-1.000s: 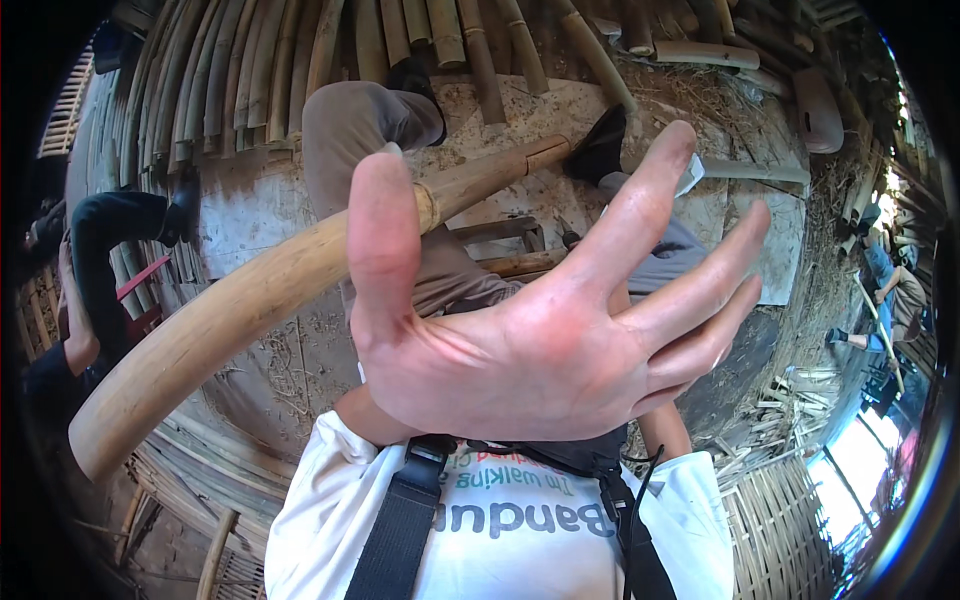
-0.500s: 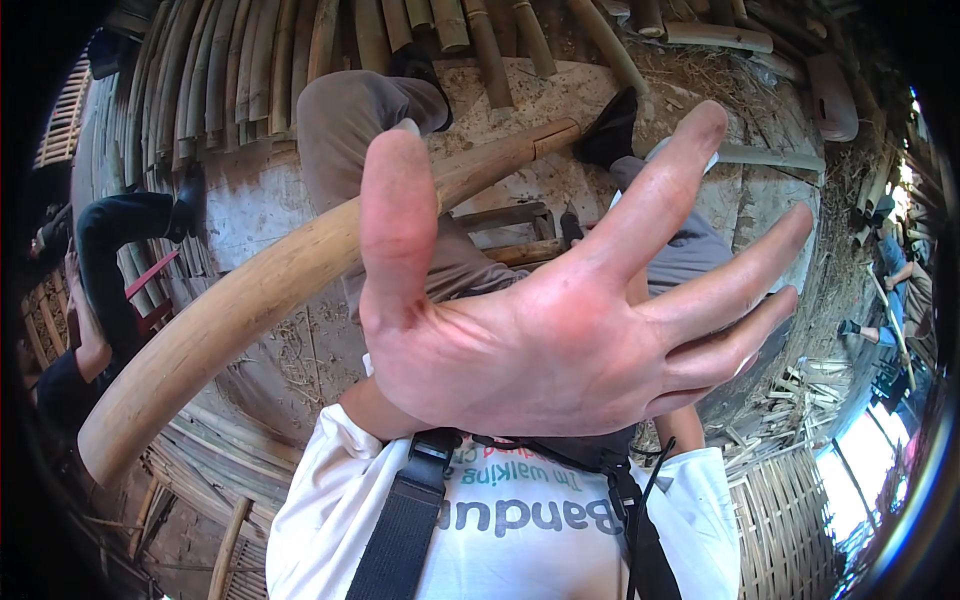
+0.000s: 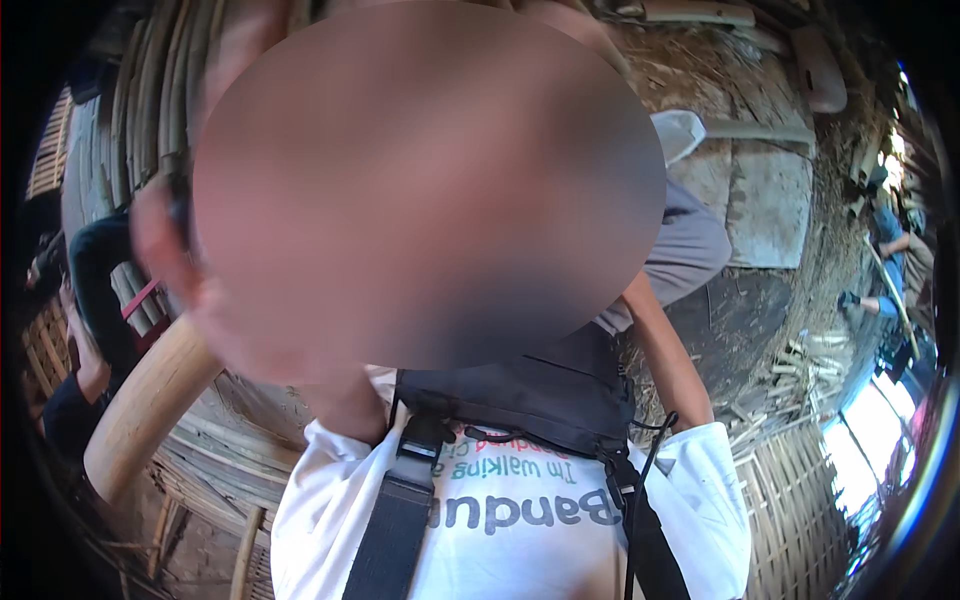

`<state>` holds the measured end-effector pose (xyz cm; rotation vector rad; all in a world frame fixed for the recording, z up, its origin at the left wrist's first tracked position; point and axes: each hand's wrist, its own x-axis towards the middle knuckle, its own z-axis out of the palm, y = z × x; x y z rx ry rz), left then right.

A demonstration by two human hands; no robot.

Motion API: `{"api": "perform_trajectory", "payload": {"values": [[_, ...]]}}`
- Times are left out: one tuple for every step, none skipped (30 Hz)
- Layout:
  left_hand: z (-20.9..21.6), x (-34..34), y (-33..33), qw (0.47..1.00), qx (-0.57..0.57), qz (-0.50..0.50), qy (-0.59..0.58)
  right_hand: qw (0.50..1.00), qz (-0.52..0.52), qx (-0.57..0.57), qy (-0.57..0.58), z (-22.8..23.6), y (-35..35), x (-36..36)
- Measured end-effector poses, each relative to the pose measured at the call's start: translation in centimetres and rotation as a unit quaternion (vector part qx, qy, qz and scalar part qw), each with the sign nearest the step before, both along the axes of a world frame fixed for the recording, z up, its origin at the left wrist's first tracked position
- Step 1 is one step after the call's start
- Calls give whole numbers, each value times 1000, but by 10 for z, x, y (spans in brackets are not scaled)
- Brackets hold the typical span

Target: Shaving or carving the end of a bamboo pole using a large machete and a styrofoam container for protection.

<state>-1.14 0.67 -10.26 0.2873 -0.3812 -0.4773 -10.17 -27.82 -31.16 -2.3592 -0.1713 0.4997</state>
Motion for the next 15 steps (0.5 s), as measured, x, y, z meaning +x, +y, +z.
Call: {"api": "perform_trajectory", "payload": {"values": [[11,6,8,997,50,50,-23,1000,-5,3,3,10,-2,8],[11,8,17,997,51,44,-21,997,-33,41,64,21,-5,16],[15,5,31,994,50,92,-19,987,-51,86,124,34,-2,26],[8,6,35,990,38,132,-18,987,-56,83,124,46,-3,31],[-2,11,31,992,21,118,-41,986,-75,103,108,59,-5,37],[0,12,22,992,24,116,-44,983,-90,129,92,74,-4,43],[6,10,9,989,76,123,-11,983,-95,153,29,96,5,49],[10,8,-6,983,126,133,19,978,-99,177,-35,121,19,54],[14,5,-27,979,131,144,61,974,-70,160,-142,146,30,60],[12,9,-26,977,138,153,52,957,-39,147,-248,167,45,64],[17,17,-27,976,210,52,-1,947,1,138,-291,192,54,68],[10,21,-22,964,256,-49,-49,936,47,102,-335,208,69,67],[12,19,-33,962,261,-51,-60,933,70,71,-346,220,82,63],[15,11,-48,988,143,51,-8,929,91,39,-356,228,96,63],[18,4,-57,987,25,155,42,926,89,49,-365,225,107,64]]}}
